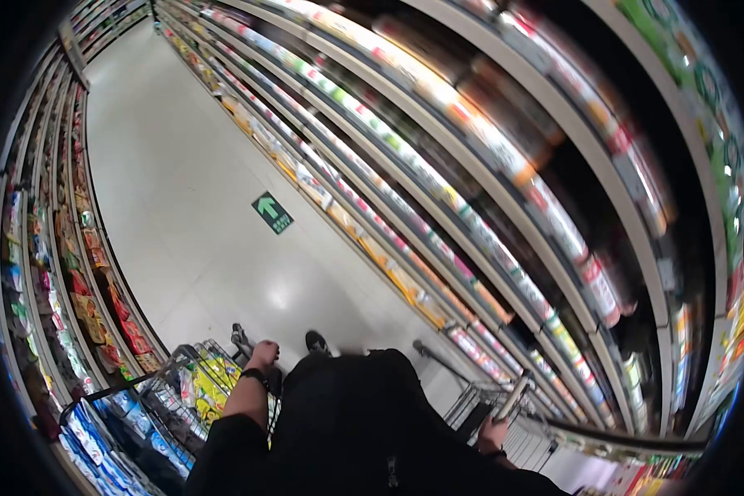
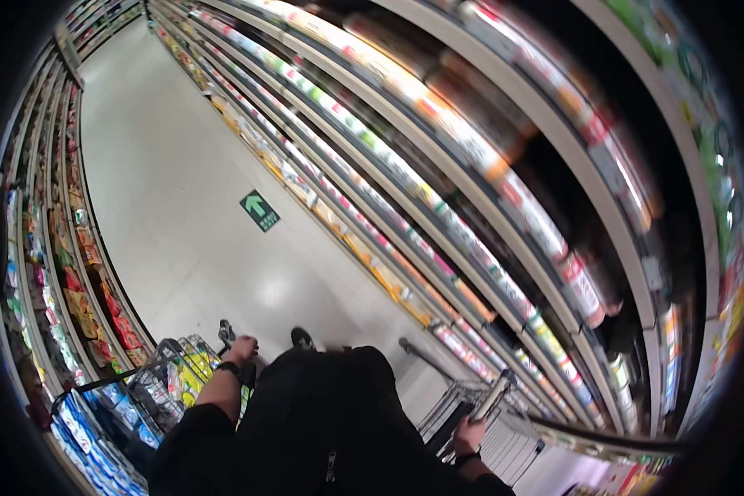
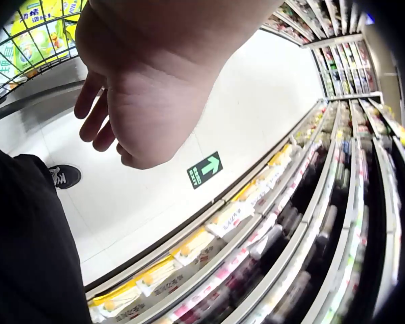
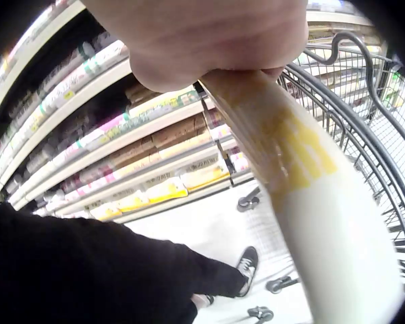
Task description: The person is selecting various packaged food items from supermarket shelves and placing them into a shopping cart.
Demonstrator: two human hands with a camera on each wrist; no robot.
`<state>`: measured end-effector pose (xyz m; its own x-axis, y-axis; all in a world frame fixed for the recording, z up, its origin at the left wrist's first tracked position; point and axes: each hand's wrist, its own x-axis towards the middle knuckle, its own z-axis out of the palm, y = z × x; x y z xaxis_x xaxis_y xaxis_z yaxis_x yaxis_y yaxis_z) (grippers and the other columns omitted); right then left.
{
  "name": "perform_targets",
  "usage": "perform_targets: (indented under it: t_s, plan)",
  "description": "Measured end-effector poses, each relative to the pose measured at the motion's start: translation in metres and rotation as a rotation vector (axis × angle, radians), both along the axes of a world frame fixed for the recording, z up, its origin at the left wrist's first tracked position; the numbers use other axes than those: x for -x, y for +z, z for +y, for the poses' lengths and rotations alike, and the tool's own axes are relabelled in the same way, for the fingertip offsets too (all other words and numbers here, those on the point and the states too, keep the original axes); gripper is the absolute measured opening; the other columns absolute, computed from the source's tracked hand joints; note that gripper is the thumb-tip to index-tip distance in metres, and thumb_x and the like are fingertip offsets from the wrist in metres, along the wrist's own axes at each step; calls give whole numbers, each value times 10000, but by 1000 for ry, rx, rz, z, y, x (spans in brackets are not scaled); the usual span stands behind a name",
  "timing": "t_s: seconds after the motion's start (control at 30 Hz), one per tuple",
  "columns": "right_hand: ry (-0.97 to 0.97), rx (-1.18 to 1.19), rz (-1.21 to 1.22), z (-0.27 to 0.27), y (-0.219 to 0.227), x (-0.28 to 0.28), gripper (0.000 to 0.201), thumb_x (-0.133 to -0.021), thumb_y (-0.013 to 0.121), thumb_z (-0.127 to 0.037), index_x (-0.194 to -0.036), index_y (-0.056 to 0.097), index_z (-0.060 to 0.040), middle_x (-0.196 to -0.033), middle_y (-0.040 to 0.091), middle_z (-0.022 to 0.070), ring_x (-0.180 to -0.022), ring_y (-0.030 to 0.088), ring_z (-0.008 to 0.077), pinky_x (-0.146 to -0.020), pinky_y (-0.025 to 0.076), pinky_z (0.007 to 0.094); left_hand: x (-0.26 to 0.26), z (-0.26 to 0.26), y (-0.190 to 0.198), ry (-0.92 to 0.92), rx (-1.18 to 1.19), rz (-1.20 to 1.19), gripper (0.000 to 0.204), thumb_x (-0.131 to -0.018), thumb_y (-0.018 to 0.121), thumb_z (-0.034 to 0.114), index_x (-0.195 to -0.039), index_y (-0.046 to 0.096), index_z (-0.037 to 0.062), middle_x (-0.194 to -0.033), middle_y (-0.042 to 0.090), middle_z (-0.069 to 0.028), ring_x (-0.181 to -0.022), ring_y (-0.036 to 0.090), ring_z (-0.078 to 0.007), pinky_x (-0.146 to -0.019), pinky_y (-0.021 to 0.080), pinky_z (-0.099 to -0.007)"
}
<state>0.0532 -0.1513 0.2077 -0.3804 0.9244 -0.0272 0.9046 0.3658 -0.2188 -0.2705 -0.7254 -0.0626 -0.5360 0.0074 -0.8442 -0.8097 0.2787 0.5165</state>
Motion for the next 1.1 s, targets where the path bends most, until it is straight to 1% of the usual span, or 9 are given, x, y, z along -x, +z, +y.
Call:
perform_targets:
  t_s: [0.13, 0.2, 0.33, 0.47, 0.6, 0.7, 0.8, 0.93, 1.1]
  plan:
    - [72, -38, 9, -19, -10, 32, 390, -885, 678, -263, -1087, 526, 33, -813, 676, 256, -816, 684, 458, -712, 536, 516, 9, -20, -1, 110, -117, -45, 295, -923, 564, 258, -1122, 651, 57, -948, 707, -80, -793, 686, -221, -639, 521, -375]
    - [-27, 88, 86, -16, -6, 32, 356, -819, 709, -274, -991, 606, 20, -776, 677, 229, -760, 690, 431, -666, 534, 512, -1, -22, 12, 268, -216, -127, 243, -946, 585, 260, -1133, 615, 108, -942, 699, -62, -802, 682, -200, -664, 521, -360]
    - [-132, -38, 47, -38, -31, 88, 369, -744, 737, -271, -939, 607, 15, -783, 705, 208, -755, 711, 410, -681, 557, 501, 45, -59, 1, 506, -337, -112, 224, -957, 592, 238, -1147, 595, 119, -914, 697, -46, -799, 686, -196, -661, 532, -356]
    - [-109, -134, 58, -43, -74, 115, 427, -731, 717, -316, -998, 606, -3, -832, 726, 215, -804, 727, 399, -708, 570, 507, 86, -99, 35, 509, -309, -45, 223, -958, 583, 235, -1140, 597, 108, -919, 694, -43, -795, 683, -191, -670, 530, -350]
    - [-266, -103, 1, -56, -84, 138, 503, -762, 696, -190, -1209, 602, 19, -856, 712, 245, -848, 701, 447, -770, 557, 536, 91, -135, 15, 486, -218, 7, 223, -968, 561, 224, -1094, 613, 48, -919, 687, -111, -749, 666, -223, -632, 543, -346]
    - [-315, 51, 27, -161, -123, 205, 502, -764, 696, -191, -1210, 601, 19, -862, 712, 246, -852, 700, 447, -773, 556, 536, 129, -227, 37, 274, -60, -51, 234, -967, 543, 240, -1049, 625, 37, -913, 691, -115, -763, 661, -233, -639, 538, -375]
    - [-349, 130, 22, -236, -142, 234, 499, -768, 695, -192, -1211, 601, 18, -870, 711, 247, -857, 700, 447, -777, 555, 536, 148, -266, 51, 163, 11, -135, 304, -989, 561, 233, -1220, 615, 43, -1020, 712, -115, -855, 692, -264, -716, 531, -447]
    - [-369, 156, -2, -299, -141, 266, 497, -774, 694, -194, -1213, 600, 17, -881, 711, 248, -865, 699, 447, -783, 554, 536, 155, -304, 67, 331, 3, -116, 308, -998, 568, 189, -1268, 584, 43, -1061, 706, -138, -884, 685, -281, -694, 528, -440]
    - [-292, 27, -27, -245, -118, 296, 493, -780, 693, -196, -1215, 600, 17, -895, 711, 250, -874, 697, 448, -791, 553, 536, 154, -334, 44, 328, -19, -191, 329, -1007, 536, 204, -1266, 572, 5, -1034, 702, -171, -862, 701, -323, -698, 561, -458]
